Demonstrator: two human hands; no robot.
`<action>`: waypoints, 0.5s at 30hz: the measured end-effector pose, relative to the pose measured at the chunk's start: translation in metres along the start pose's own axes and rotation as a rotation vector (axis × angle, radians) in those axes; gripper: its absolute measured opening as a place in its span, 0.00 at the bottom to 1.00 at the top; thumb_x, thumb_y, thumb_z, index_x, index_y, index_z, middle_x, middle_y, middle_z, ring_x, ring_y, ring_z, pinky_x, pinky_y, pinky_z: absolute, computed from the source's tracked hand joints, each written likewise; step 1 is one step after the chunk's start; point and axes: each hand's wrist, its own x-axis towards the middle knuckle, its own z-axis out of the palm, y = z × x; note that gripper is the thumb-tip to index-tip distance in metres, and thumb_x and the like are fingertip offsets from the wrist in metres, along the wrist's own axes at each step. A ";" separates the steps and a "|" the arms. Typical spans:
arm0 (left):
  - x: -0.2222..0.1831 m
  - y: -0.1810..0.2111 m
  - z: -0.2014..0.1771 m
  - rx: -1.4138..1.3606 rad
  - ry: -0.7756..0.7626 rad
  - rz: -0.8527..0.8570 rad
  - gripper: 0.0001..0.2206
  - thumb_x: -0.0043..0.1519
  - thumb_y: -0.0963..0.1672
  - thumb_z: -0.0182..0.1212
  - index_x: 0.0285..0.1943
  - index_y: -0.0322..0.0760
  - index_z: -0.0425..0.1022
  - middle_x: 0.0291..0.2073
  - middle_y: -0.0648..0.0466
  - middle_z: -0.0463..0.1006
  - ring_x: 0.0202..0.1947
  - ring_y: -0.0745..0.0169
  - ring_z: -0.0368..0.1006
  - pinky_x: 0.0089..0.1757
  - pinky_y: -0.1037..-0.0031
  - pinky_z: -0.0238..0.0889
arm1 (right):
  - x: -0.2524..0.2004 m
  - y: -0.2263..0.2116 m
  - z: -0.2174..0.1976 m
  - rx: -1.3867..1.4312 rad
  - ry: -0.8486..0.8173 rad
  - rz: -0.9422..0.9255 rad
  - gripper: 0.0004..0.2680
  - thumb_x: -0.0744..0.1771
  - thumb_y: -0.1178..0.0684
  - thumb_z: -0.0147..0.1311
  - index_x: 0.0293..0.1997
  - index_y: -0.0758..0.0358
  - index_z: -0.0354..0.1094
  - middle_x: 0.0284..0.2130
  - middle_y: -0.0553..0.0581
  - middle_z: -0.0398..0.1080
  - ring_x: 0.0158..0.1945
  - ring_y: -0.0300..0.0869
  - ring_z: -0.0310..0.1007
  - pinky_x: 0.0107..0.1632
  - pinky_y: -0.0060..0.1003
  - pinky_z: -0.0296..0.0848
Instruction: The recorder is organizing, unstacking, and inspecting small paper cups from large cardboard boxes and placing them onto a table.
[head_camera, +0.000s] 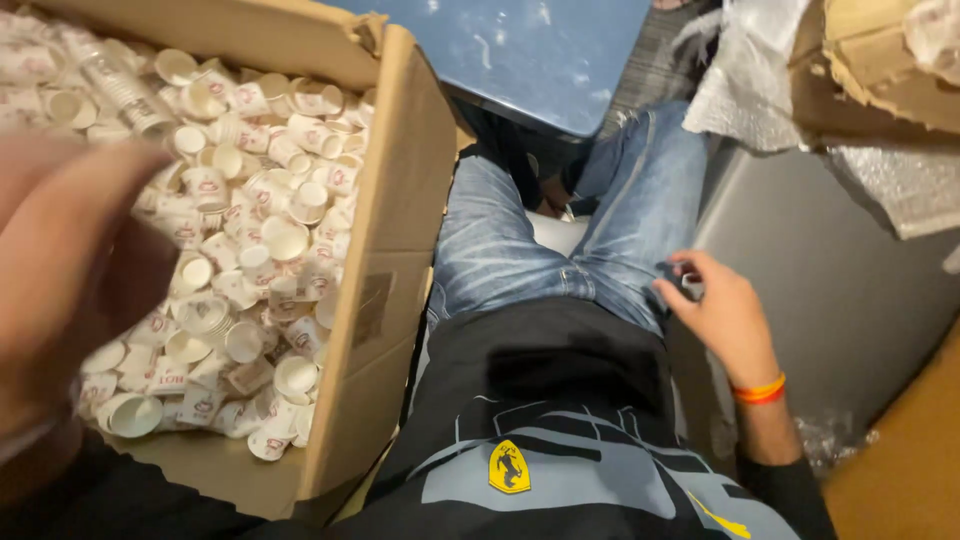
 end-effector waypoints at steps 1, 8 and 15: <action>0.032 0.001 0.006 0.002 0.017 -0.028 0.18 0.67 0.40 0.60 0.67 0.36 0.73 0.34 0.46 0.74 0.30 0.53 0.71 0.35 0.66 0.64 | -0.001 -0.015 0.001 -0.008 -0.006 -0.031 0.14 0.64 0.49 0.65 0.51 0.62 0.72 0.39 0.62 0.77 0.42 0.51 0.80 0.43 0.42 0.75; 0.135 -0.140 0.184 0.192 -0.142 0.132 0.13 0.64 0.47 0.64 0.54 0.39 0.77 0.44 0.47 0.78 0.44 0.44 0.76 0.40 0.56 0.71 | -0.001 -0.099 0.008 0.065 -0.109 -0.146 0.12 0.63 0.51 0.64 0.48 0.62 0.73 0.40 0.60 0.78 0.42 0.49 0.81 0.42 0.41 0.76; 0.131 -0.167 0.272 0.248 -0.027 0.043 0.14 0.55 0.43 0.71 0.49 0.36 0.77 0.47 0.45 0.76 0.49 0.45 0.75 0.45 0.55 0.71 | 0.011 -0.155 0.014 0.031 -0.080 -0.367 0.11 0.63 0.54 0.64 0.47 0.64 0.73 0.41 0.61 0.77 0.44 0.53 0.79 0.45 0.42 0.75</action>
